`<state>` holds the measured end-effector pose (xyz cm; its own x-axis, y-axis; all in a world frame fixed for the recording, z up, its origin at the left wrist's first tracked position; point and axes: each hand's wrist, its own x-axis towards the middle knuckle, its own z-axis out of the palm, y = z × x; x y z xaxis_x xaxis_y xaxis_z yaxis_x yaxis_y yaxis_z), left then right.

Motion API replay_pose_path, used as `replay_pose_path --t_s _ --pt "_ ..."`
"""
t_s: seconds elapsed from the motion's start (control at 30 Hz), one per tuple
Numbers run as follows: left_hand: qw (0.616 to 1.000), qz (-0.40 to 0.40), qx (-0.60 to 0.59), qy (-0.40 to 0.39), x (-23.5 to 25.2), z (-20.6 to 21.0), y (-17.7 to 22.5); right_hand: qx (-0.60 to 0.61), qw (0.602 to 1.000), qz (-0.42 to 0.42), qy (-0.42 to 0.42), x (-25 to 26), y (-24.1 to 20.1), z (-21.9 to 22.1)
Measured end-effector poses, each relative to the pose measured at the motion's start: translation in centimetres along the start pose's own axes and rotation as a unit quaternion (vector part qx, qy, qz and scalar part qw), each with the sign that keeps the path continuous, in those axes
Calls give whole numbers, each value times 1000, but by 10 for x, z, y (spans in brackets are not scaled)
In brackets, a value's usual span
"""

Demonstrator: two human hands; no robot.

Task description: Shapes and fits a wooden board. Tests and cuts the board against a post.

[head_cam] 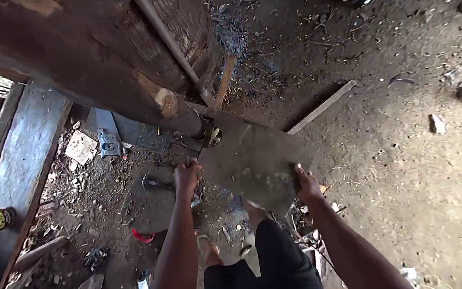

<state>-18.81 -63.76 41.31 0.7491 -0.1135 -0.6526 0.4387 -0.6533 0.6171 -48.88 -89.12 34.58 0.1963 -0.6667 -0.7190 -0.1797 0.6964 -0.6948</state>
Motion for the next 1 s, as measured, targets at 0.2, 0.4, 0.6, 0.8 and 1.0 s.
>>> replay_pose_path --t_s 0.2,0.4,0.6,0.8,1.0 --pt "995 -92 -23 32 -4 -12 -90 -97 995 19 -28 79 -4 73" --pt "991 -129 -40 -11 -2 18 -112 -251 967 -40 8 105 18 88" --pt "991 -120 -47 -40 12 23 -101 -92 994 48 -40 108 8 50" --pt "995 -94 -35 -4 12 -32 -117 -90 988 58 110 102 -6 44" --pt "990 -128 -54 0 23 -4 -117 -245 963 69 89 73 -35 119"
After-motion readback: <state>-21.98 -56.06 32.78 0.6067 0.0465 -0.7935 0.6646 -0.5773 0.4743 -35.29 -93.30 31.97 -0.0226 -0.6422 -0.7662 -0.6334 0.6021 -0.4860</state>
